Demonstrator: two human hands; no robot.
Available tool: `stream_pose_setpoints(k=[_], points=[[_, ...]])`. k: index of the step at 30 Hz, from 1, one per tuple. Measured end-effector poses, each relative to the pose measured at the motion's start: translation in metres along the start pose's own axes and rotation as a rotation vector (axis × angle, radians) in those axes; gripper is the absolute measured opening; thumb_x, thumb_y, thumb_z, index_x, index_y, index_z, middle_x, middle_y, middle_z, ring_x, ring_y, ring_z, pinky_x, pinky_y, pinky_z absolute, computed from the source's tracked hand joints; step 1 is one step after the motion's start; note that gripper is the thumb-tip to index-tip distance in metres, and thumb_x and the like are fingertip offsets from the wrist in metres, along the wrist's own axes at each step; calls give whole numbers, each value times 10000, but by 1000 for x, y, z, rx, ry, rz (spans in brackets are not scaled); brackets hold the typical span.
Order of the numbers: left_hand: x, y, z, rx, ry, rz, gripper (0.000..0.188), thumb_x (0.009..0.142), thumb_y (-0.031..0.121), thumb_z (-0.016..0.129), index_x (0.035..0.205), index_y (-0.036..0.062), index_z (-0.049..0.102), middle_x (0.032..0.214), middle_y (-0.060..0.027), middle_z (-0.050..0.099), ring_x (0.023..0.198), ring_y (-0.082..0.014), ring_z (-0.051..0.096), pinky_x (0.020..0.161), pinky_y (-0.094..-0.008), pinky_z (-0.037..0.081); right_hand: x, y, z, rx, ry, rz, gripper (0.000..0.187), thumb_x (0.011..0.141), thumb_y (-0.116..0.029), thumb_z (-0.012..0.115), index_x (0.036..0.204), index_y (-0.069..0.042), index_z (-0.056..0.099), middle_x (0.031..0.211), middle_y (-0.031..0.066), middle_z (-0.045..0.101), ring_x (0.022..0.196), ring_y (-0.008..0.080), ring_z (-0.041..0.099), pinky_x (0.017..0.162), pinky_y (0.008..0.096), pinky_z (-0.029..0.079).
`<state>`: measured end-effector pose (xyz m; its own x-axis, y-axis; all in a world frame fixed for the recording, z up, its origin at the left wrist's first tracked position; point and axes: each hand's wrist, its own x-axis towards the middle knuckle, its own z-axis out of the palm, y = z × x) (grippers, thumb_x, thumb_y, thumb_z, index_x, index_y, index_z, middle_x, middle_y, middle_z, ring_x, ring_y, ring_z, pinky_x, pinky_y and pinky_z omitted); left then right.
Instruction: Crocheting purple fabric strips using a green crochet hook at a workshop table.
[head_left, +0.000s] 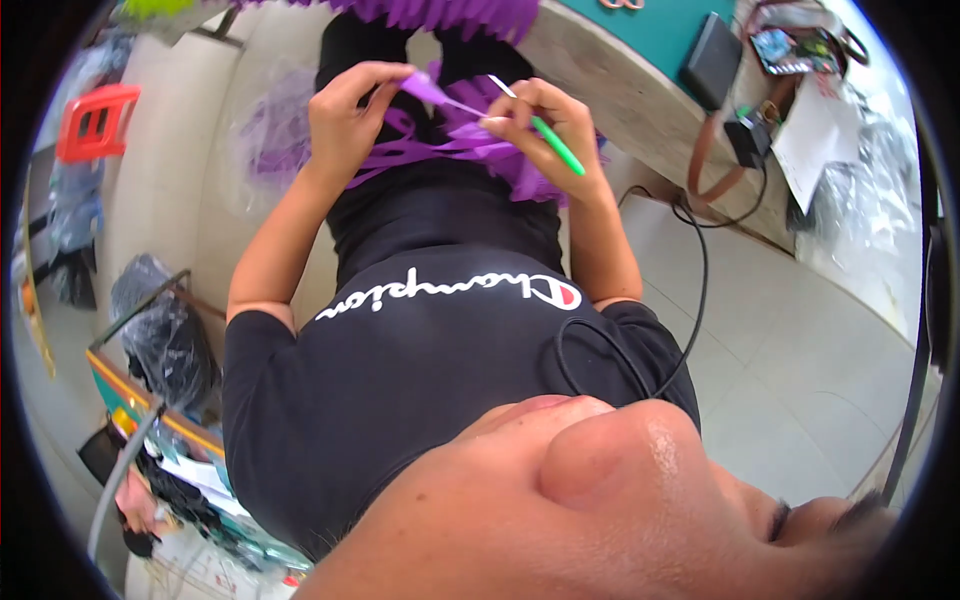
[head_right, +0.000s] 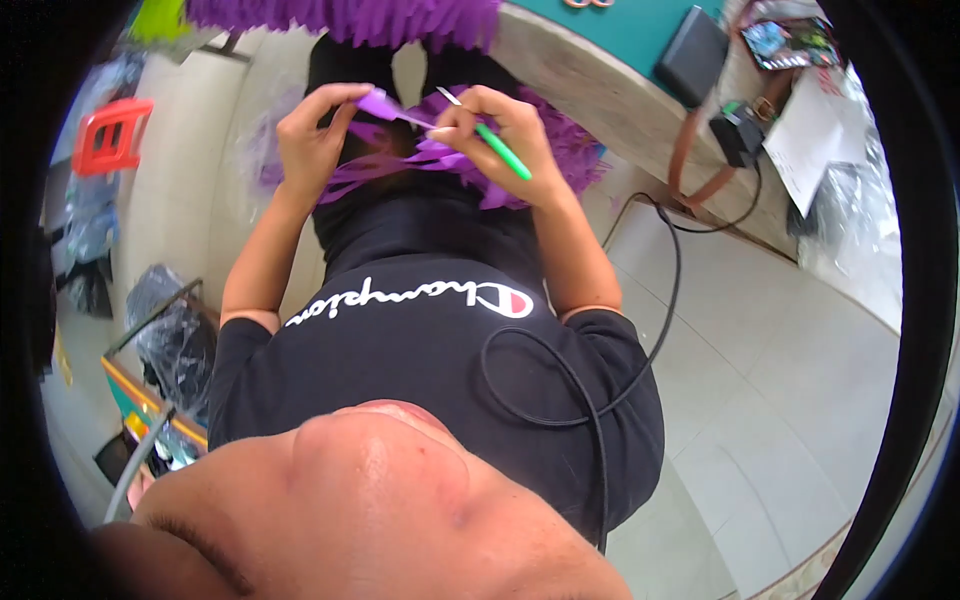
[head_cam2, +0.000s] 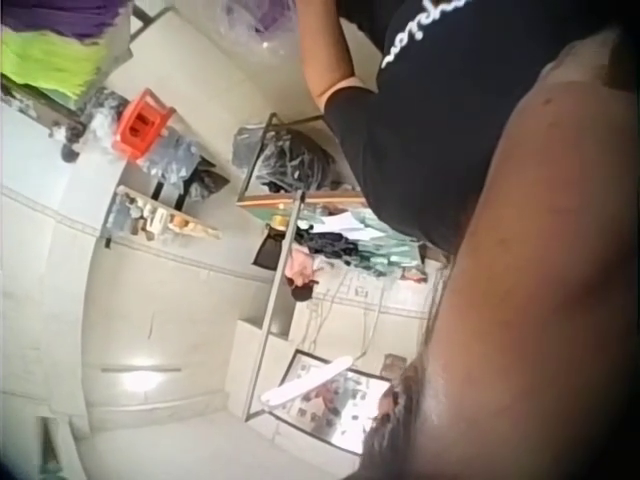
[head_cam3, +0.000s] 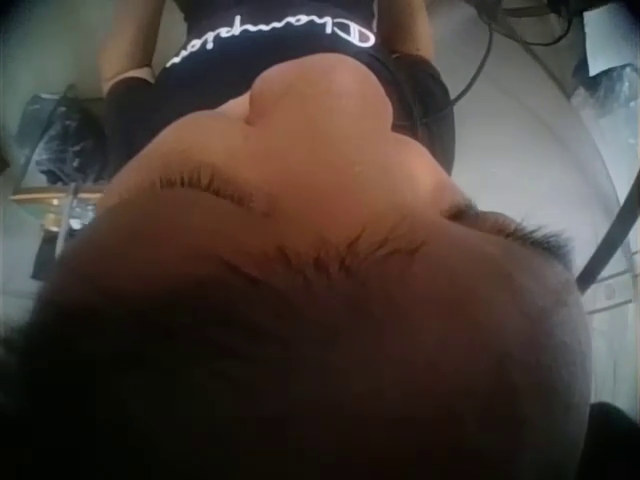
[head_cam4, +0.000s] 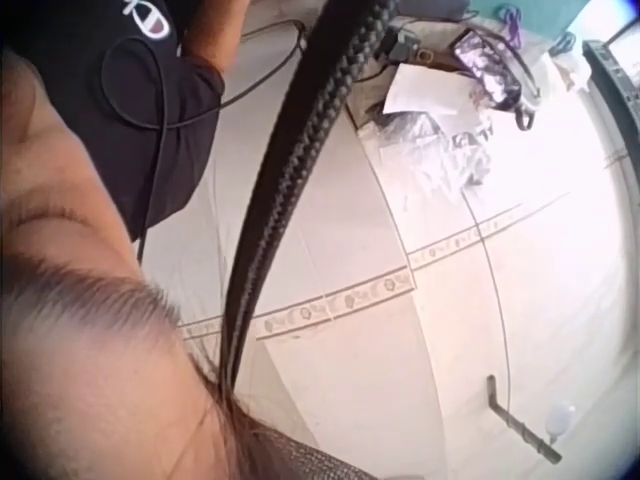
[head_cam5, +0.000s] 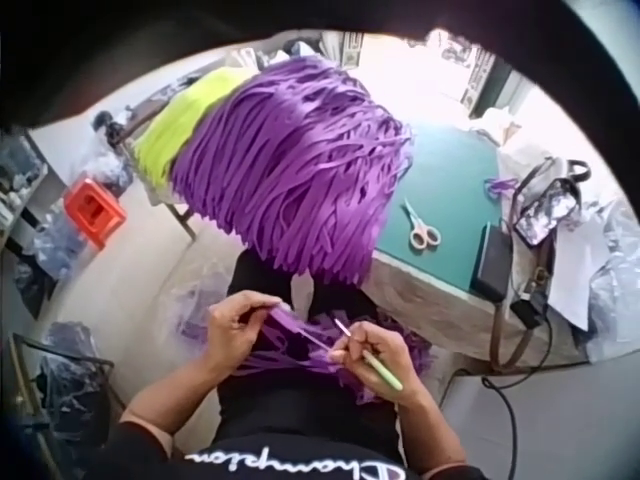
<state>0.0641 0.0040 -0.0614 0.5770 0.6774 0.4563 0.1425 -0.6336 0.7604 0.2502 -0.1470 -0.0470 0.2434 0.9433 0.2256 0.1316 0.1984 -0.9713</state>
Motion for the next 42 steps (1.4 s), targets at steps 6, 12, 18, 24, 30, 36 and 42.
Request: stream_pose_setpoints(k=[6,12,18,24,30,36,42], points=[[-4,22,0,-97,-439,-31,72,814,16,672,884,10,686,758,-52,626,737,-143,610,697,-266,471,23,8,0,-48,108,-51,254,779,37,715,724,-34,478,785,71,640,724,90,572,640,227,468],[-6,23,-14,-762,-862,-636,161,896,129,650,961,-17,671,831,-32,656,761,-67,599,698,-201,470,32,5,-13,-238,-93,-10,161,839,-91,697,821,-2,564,800,80,659,729,145,622,699,280,508],[0,26,-10,-1060,-541,-833,177,898,103,625,1042,3,643,929,-55,669,817,-107,644,756,-260,548,55,-26,-76,-662,680,-370,175,846,-69,516,958,6,628,889,141,620,825,275,610,739,370,472],[-7,26,-1,-1086,-473,-820,283,846,42,667,1125,24,623,993,-69,658,874,-120,629,795,-263,529,82,-24,-123,-1198,556,120,198,849,-146,559,973,-7,626,996,220,600,907,391,597,787,452,482],[-10,23,4,-1003,-458,-762,308,836,35,674,1137,16,616,997,-65,658,909,-123,618,826,-269,498,114,23,-119,-1393,367,249,195,844,-206,580,875,-14,599,932,210,617,867,388,615,789,453,502],[-10,22,2,-1018,-397,-766,329,845,43,666,1165,0,600,1014,-55,654,920,-119,616,833,-267,491,78,-20,-95,-1363,261,150,215,872,-226,591,892,-12,608,877,159,634,757,280,623,631,400,496],[-11,28,4,-1019,-318,-768,381,867,63,649,1234,-7,573,1117,-66,643,979,-137,618,862,-286,497,-16,-41,-23,-489,72,172,240,749,-46,720,969,-23,627,629,-3,596,577,9,535,512,189,419]])
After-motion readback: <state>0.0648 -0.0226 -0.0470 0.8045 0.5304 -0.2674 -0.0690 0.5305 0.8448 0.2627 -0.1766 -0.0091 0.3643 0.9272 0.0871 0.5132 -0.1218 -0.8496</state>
